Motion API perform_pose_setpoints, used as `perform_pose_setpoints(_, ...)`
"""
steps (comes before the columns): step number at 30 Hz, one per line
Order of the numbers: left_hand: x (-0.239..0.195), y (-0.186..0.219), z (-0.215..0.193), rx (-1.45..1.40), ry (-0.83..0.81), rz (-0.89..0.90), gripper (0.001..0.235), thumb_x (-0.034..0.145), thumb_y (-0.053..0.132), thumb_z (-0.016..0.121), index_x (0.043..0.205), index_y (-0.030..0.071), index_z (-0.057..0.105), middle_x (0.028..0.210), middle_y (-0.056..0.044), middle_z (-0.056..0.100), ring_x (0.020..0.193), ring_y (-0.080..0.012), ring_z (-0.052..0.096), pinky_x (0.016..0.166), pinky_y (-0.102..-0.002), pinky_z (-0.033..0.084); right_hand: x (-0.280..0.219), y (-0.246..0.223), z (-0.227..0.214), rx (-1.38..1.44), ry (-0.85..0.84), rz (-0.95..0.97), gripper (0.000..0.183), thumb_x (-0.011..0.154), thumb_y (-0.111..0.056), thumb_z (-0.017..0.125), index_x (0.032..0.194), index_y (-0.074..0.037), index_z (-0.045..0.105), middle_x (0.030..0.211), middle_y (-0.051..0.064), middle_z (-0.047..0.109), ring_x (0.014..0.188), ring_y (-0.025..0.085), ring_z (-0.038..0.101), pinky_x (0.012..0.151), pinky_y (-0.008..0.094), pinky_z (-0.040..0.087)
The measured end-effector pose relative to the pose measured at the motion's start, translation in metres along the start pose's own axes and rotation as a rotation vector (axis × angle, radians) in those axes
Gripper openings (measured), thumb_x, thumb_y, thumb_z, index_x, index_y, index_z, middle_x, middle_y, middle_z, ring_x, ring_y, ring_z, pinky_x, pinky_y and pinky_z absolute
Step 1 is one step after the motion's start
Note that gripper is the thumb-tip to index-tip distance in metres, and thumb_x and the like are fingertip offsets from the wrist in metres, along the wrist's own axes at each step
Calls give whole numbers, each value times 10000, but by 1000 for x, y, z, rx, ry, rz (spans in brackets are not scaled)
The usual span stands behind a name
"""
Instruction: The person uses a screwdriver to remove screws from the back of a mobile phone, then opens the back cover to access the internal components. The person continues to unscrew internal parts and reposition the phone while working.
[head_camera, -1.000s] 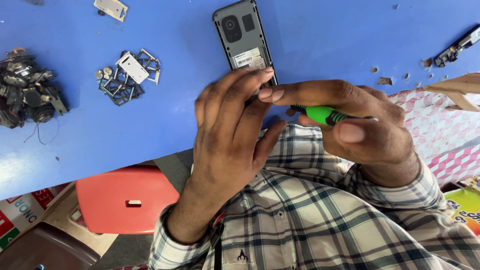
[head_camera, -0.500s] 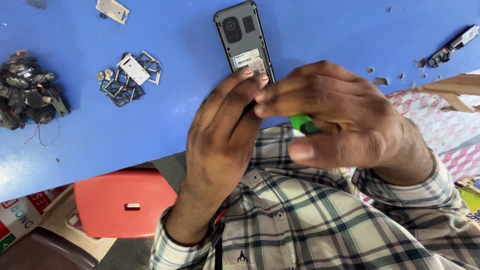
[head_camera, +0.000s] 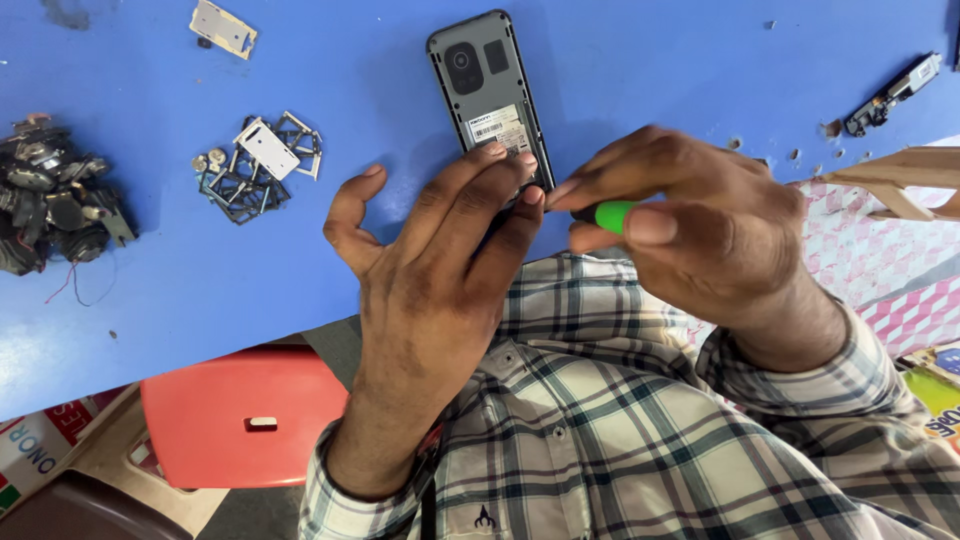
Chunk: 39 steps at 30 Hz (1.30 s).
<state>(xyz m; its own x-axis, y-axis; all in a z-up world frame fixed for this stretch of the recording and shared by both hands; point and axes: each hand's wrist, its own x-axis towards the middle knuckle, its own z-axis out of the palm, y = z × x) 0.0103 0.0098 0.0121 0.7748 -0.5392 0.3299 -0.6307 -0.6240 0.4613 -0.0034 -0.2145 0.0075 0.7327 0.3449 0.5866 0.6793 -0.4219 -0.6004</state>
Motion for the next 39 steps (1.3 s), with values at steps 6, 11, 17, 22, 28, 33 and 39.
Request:
perform_pose_setpoints(6,-1,-2,1,-14,-10,5,92,1080,178,727,1164,168,762,1311,74,660,1311,-99,610,1180,-537,222,-7,3,1,-8,16,21,735,937,-97,824,1536,-257,427,1019,78,715,911,228,760,804,363,668)
perform_pose_setpoints(11,-1,-4,0,-38,-20,7,89,1066,179,730,1148,164,759,1331,70,666,1318,-105,614,1178,-524,233,0,2,2,48,-61,-17,752,1007,-29,757,1615,-299,408,1109,90,705,944,232,760,851,322,680)
perform_pose_setpoints(17,1,-3,-1,-43,-14,8,90,1061,187,737,1144,161,763,1319,69,669,1296,-106,618,1162,-514,241,8,-6,5,-67,11,6,735,917,-173,836,1521,-232,421,989,113,685,874,294,729,786,405,626)
perform_pose_setpoints(22,2,-3,-2,-39,-26,5,82,1034,177,737,1106,151,766,1306,57,683,1294,-112,629,1158,-501,250,15,-10,-9,47,-180,-68,604,942,-125,770,1452,-221,461,1096,177,702,974,313,750,830,405,654)
perform_pose_setpoints(28,1,-2,0,-36,6,6,78,1048,184,752,1119,158,772,1290,66,686,1279,-100,629,1154,-486,248,11,-14,7,-149,32,53,672,929,-151,857,1445,-259,440,1014,81,680,929,252,735,780,339,641)
perform_pose_setpoints(33,2,-2,0,-23,9,12,114,1000,131,754,1110,155,778,1290,62,683,1275,-104,630,1158,-492,251,1,-4,0,-74,-73,-12,635,939,-125,832,1410,-225,418,1067,115,683,983,297,714,858,427,615)
perform_pose_setpoints(39,3,-2,1,-37,5,7,100,986,102,750,1068,155,769,1281,72,680,1273,-106,631,1162,-499,245,6,-3,-2,25,-89,-80,614,974,-30,773,1458,-196,435,1147,149,699,1020,287,728,906,419,641)
